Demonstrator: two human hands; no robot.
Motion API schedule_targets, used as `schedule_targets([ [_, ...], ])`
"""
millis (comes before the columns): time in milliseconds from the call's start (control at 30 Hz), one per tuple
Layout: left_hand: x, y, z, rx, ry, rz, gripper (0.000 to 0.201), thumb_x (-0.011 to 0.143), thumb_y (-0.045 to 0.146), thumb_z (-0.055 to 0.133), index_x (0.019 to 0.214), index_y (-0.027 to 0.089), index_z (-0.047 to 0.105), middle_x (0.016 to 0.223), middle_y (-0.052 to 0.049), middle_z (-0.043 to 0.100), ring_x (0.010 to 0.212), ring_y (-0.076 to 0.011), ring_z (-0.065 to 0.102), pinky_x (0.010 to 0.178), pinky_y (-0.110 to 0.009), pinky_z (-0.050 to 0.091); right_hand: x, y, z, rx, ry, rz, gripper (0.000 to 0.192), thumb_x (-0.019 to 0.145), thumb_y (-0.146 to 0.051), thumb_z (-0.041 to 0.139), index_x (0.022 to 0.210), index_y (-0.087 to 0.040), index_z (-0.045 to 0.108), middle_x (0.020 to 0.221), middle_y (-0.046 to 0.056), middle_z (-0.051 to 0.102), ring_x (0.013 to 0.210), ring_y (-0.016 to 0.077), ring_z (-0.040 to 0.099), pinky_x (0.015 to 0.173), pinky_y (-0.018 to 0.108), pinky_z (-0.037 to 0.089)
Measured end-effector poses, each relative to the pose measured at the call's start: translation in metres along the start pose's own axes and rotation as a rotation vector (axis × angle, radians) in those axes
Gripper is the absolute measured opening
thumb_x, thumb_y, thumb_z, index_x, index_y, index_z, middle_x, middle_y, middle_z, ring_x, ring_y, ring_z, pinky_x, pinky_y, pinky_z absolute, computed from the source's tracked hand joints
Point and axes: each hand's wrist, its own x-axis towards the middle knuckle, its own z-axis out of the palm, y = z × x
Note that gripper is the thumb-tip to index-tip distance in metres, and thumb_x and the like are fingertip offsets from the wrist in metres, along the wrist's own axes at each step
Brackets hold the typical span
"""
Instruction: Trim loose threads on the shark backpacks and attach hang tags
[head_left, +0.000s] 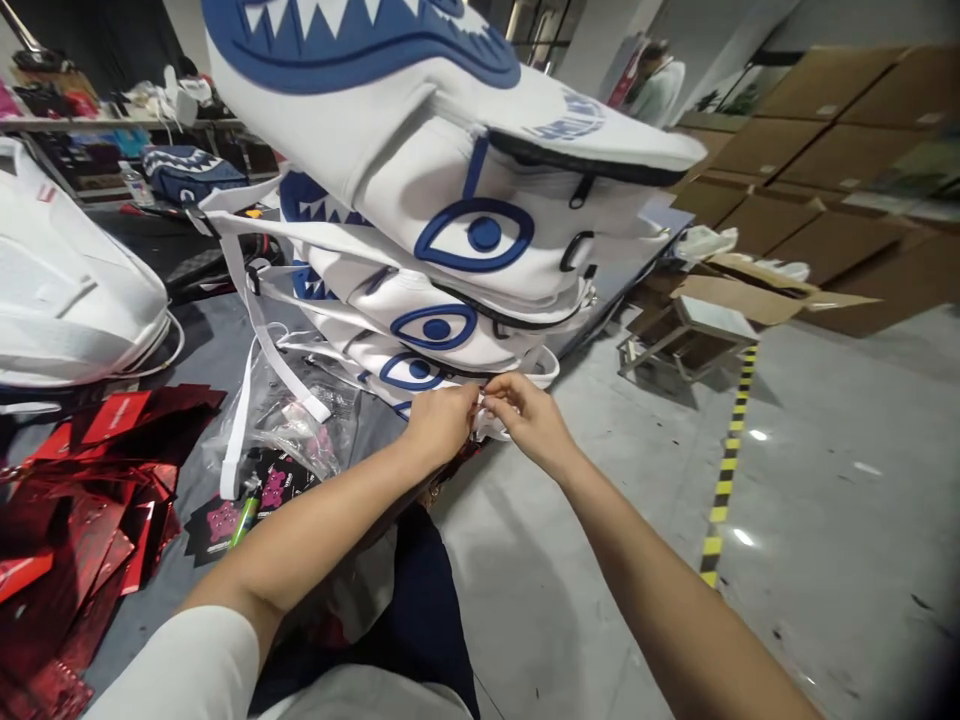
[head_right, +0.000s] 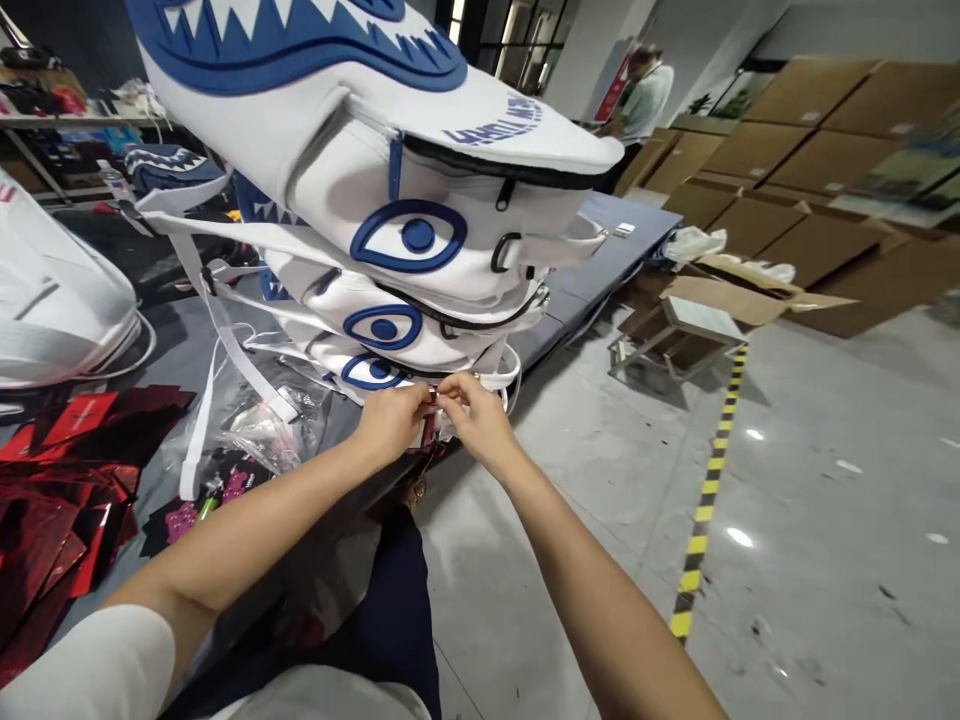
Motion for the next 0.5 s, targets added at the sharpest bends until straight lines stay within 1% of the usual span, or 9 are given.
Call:
schedule_targets([
  [67, 0.000, 0.002, -0.001, 0.001, 0.000, -0.014, 0.018, 0.097, 0.024, 0.048, 0.106, 0.019, 0.062, 0.096, -0.010, 0.074, 0.087, -0.0264, 0.071, 0.071, -0.032, 0.049, -0.001, 0.002, 0.000, 0.019, 0.013, 0.003, 0.021, 0.076, -0.039, 0.065, 0.085, -0.021, 0.057, 0.073, -0.001, 0.062, 0.065, 0.0156, 0.060, 0.061, 0.030, 0.054],
  [133, 0.001, 0.003, -0.002, 0.004, -0.038, -0.004, 0.021, 0.098, 0.026, 0.046, 0.111, 0.021, 0.062, 0.099, -0.008, 0.074, 0.089, -0.0256, 0.071, 0.071, -0.032, 0.049, -0.002, 0.004, -0.001, 0.028, 0.024, 0.006, 0.023, 0.076, -0.040, 0.067, 0.085, -0.022, 0.057, 0.074, 0.000, 0.062, 0.066, 0.0160, 0.061, 0.061, 0.030, 0.054],
  [200, 0.002, 0.004, -0.001, 0.033, -0.068, 0.012, 0.022, 0.098, 0.025, 0.045, 0.110, 0.023, 0.063, 0.101, -0.006, 0.075, 0.092, -0.0243, 0.071, 0.073, -0.031, 0.049, -0.002, 0.007, -0.002, 0.025, 0.034, 0.010, 0.027, 0.075, -0.044, 0.069, 0.085, -0.022, 0.058, 0.075, 0.001, 0.063, 0.068, 0.0170, 0.061, 0.062, 0.032, 0.054],
  [300, 0.003, 0.005, 0.004, 0.075, -0.023, 0.023, 0.020, 0.097, 0.024, 0.045, 0.107, 0.020, 0.062, 0.103, -0.007, 0.074, 0.096, -0.0237, 0.071, 0.074, -0.030, 0.050, -0.004, 0.007, -0.005, -0.013, 0.058, 0.034, 0.036, 0.071, -0.055, 0.072, 0.084, -0.023, 0.060, 0.077, 0.003, 0.064, 0.069, 0.0201, 0.063, 0.062, 0.036, 0.054],
  [367, 0.005, 0.003, 0.007, 0.053, -0.015, 0.049, 0.022, 0.095, 0.024, 0.046, 0.111, 0.017, 0.059, 0.103, -0.008, 0.074, 0.094, -0.0242, 0.071, 0.071, -0.031, 0.051, -0.005, 0.007, -0.007, -0.069, 0.081, 0.054, 0.042, 0.067, -0.063, 0.074, 0.082, -0.026, 0.061, 0.076, 0.006, 0.065, 0.067, 0.0227, 0.063, 0.063, 0.041, 0.053],
  [433, 0.006, 0.000, 0.009, 0.030, -0.068, 0.092, 0.024, 0.095, 0.021, 0.045, 0.115, 0.018, 0.059, 0.102, -0.009, 0.074, 0.092, -0.0250, 0.071, 0.069, -0.033, 0.051, -0.004, 0.007, -0.010, -0.143, 0.081, 0.074, 0.045, 0.066, -0.069, 0.075, 0.082, -0.029, 0.063, 0.076, 0.010, 0.067, 0.066, 0.0247, 0.064, 0.064, 0.046, 0.051],
  [500, 0.007, -0.003, 0.008, 0.007, -0.114, 0.143, 0.027, 0.096, 0.017, 0.042, 0.115, 0.019, 0.060, 0.105, -0.009, 0.074, 0.095, -0.0245, 0.070, 0.069, -0.034, 0.052, -0.003, 0.010, -0.011, -0.227, 0.088, 0.060, 0.046, 0.066, -0.075, 0.072, 0.081, -0.032, 0.065, 0.076, 0.013, 0.067, 0.065, 0.0260, 0.064, 0.063, 0.048, 0.050],
])
